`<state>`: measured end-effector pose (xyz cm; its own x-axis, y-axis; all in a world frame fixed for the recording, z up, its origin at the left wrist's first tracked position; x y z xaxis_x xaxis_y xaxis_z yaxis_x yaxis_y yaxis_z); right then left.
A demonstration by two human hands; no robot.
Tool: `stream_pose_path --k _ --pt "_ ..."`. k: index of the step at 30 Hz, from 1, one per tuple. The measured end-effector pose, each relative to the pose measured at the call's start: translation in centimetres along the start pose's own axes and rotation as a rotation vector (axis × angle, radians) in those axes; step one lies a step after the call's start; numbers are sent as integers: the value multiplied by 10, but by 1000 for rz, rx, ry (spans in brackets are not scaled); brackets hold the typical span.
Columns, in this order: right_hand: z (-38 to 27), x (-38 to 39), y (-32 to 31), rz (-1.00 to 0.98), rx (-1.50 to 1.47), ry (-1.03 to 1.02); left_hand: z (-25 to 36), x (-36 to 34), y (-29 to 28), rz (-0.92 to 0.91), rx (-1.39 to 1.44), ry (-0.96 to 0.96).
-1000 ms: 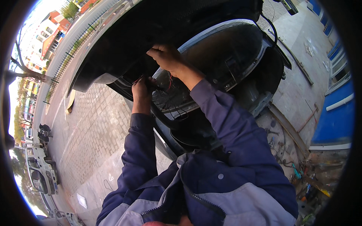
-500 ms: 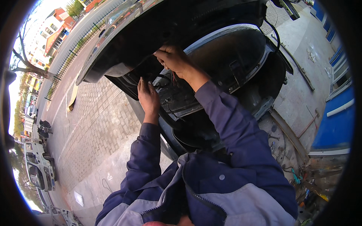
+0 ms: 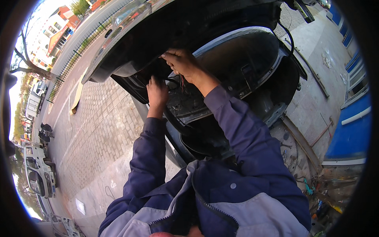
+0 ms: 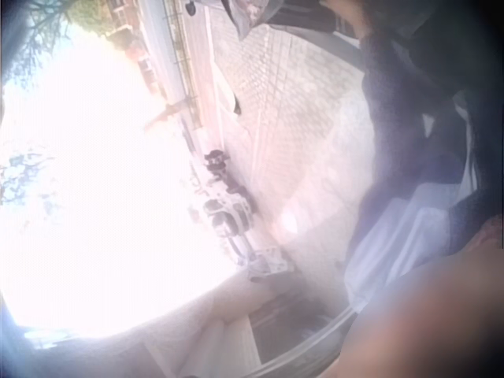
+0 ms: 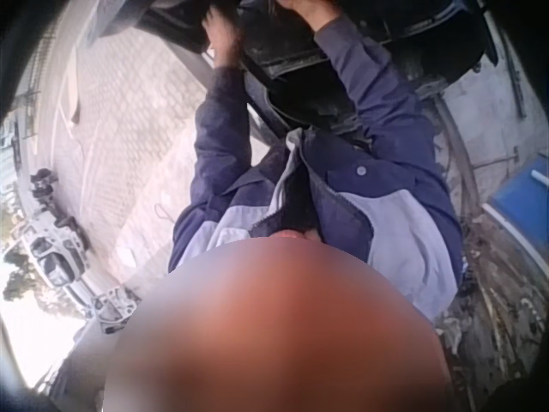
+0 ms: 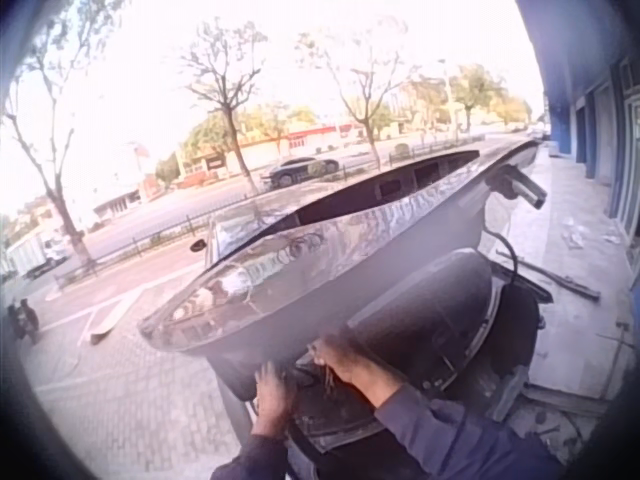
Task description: The person works on the rear trunk of a dark-colored car with the lid open. They repeatedly reach into the trunk lid cavity to manipulate wiring and the latch mechanism, pulling wires and adjusting components by hand. The trunk remains open throughout the clip.
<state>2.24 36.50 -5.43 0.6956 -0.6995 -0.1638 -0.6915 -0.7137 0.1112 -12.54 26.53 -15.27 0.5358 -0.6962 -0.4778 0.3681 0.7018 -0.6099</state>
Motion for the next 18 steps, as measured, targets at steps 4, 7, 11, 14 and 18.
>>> stream_pose_path --k 4,7,11,14,18 --pt "4 3 -1 -12 -7 -17 8 23 -31 64 -32 100" --pt "6 4 3 -40 -30 -6 22 38 -42 95 -132 313" --pt "4 5 6 -28 -31 40 37 34 -35 -147 -226 593" --pt "2 5 7 -43 -38 68 39 26 -30 -217 -350 696" --pt "-2 5 5 -30 24 60 29 4 -24 -383 -409 687"
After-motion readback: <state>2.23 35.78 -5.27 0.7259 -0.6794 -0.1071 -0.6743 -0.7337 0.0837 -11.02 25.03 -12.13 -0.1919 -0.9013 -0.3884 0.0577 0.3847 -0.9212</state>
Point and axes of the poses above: each hand's wrist, its own x-axis away from the middle knuckle, its own y-axis out of the palm, z = x × y, the point moved 2 cm from there along -x, towards the middle knuckle, and after that the axes turned 12 degrees about x, right-handed, at the moved point
